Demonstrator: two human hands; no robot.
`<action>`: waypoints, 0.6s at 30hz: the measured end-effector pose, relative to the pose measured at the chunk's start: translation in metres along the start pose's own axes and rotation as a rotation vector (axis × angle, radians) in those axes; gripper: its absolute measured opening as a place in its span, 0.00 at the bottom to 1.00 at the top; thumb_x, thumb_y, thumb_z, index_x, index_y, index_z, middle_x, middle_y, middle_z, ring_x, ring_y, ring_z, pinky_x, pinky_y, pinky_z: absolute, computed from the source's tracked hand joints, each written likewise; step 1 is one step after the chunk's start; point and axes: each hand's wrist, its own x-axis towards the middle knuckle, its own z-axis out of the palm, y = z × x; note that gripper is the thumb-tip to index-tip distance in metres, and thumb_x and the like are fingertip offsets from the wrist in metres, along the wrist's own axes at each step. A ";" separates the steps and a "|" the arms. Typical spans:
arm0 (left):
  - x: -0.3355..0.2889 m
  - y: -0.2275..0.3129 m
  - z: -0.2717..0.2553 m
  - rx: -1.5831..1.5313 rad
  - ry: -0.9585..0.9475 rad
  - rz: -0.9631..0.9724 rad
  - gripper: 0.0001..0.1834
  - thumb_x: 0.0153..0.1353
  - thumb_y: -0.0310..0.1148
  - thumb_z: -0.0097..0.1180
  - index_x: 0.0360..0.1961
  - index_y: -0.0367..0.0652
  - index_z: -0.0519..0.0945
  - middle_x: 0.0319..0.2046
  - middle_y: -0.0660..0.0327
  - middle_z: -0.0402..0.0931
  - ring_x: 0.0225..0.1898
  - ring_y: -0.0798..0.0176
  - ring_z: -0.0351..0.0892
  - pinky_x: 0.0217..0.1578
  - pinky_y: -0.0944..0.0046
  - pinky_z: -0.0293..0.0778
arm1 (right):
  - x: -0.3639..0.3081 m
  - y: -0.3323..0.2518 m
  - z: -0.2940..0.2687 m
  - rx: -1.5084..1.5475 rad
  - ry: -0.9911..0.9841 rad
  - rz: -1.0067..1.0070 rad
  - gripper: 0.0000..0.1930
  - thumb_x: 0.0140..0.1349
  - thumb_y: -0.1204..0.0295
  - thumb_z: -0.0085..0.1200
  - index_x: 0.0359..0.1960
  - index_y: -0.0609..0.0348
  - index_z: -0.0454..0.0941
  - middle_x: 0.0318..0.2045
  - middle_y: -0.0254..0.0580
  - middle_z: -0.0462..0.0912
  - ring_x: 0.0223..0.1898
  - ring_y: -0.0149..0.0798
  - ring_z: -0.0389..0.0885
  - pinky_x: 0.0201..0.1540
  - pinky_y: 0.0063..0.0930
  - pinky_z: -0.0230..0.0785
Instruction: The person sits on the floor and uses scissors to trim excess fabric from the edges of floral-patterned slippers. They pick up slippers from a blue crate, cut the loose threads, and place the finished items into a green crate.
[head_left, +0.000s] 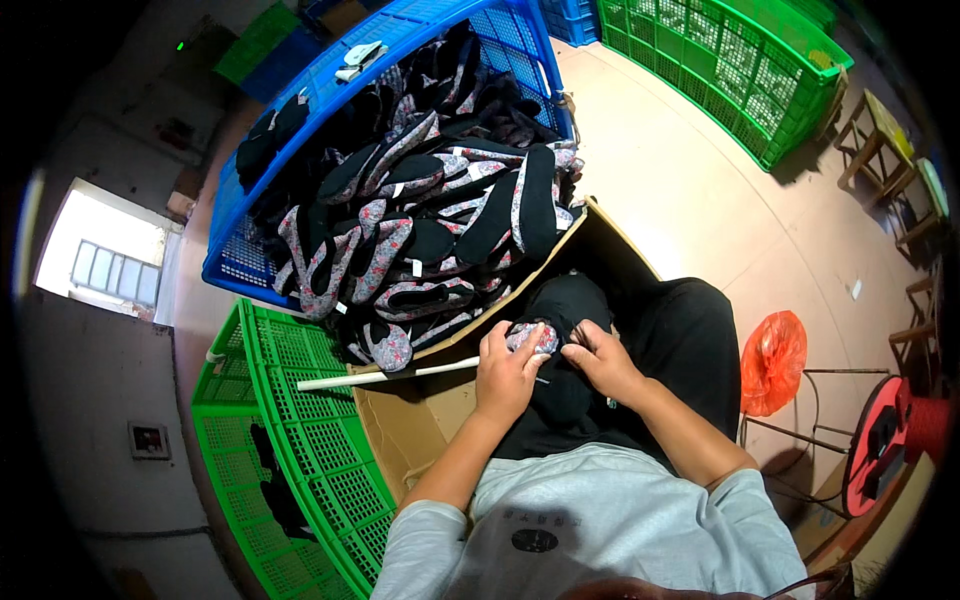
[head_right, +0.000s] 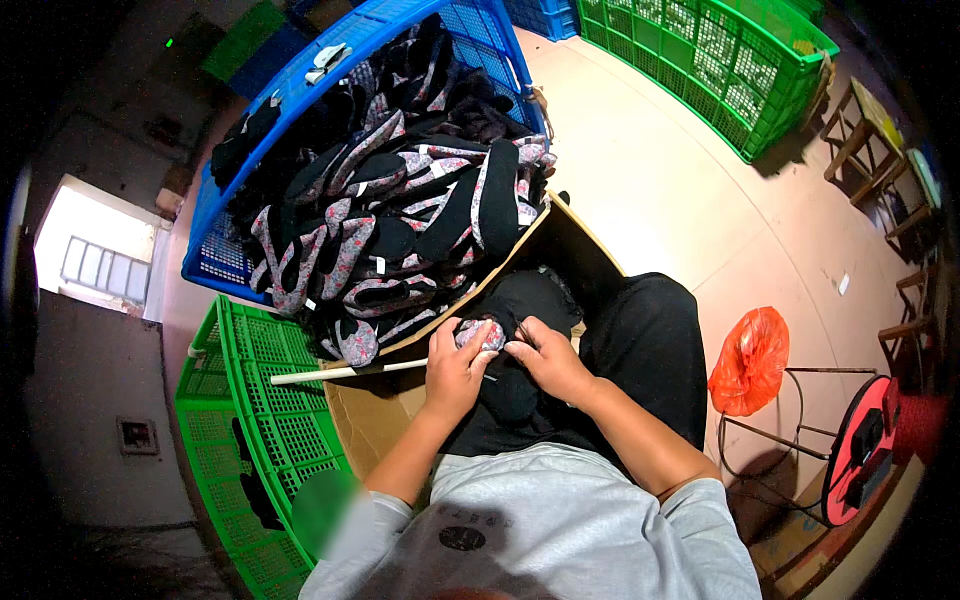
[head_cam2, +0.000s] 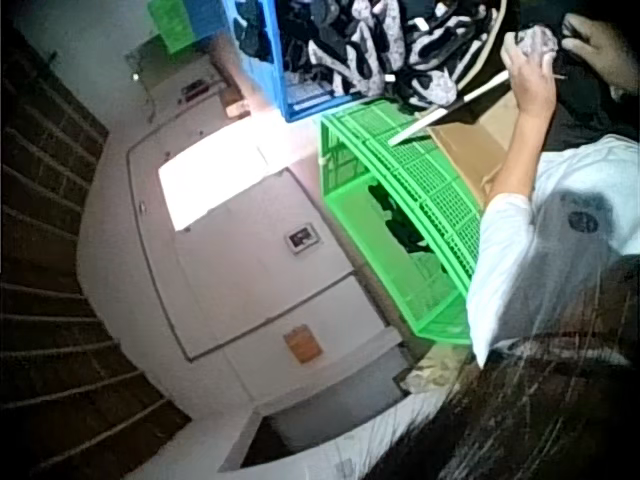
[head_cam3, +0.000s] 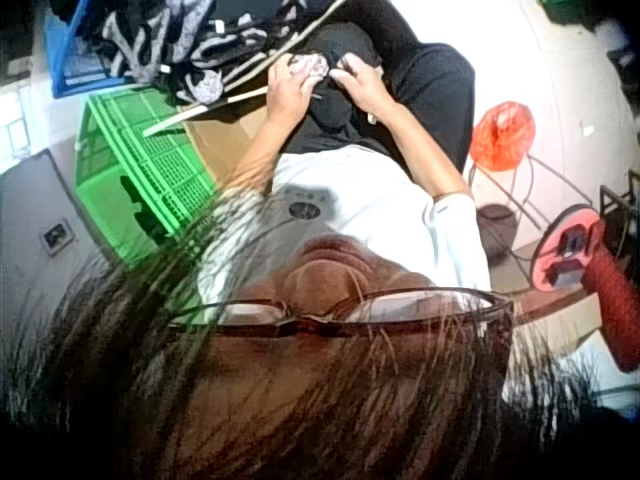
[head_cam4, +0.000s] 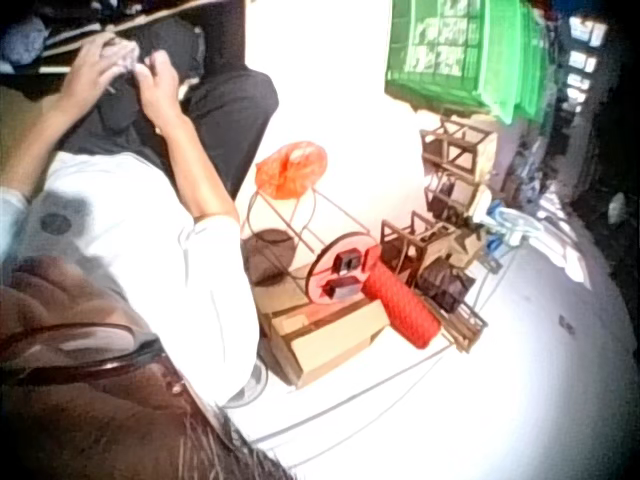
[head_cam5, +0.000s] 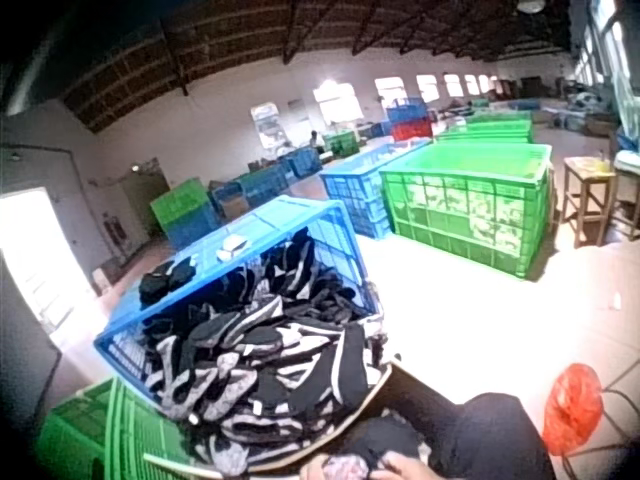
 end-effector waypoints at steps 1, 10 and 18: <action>0.005 -0.003 0.004 -0.005 -0.012 -0.038 0.17 0.56 0.33 0.65 0.48 0.48 0.82 0.51 0.45 0.70 0.52 0.41 0.70 0.52 0.50 0.70 | -0.002 -0.005 0.000 -0.012 -0.005 -0.028 0.13 0.66 0.69 0.57 0.32 0.62 0.66 0.26 0.41 0.70 0.29 0.33 0.67 0.34 0.31 0.65; 0.047 -0.036 0.031 0.240 0.068 -0.040 0.05 0.54 0.29 0.60 0.30 0.39 0.80 0.45 0.52 0.71 0.48 0.47 0.71 0.45 0.50 0.71 | 0.004 -0.012 0.018 -0.059 0.039 -0.078 0.12 0.65 0.69 0.57 0.33 0.62 0.67 0.26 0.45 0.71 0.29 0.38 0.69 0.35 0.32 0.66; 0.057 -0.059 0.048 0.523 -0.059 -0.014 0.06 0.50 0.29 0.56 0.25 0.40 0.82 0.43 0.58 0.73 0.50 0.52 0.71 0.45 0.53 0.70 | 0.017 -0.005 0.032 -0.016 0.034 -0.001 0.12 0.66 0.68 0.56 0.33 0.62 0.68 0.27 0.46 0.73 0.29 0.39 0.70 0.35 0.34 0.67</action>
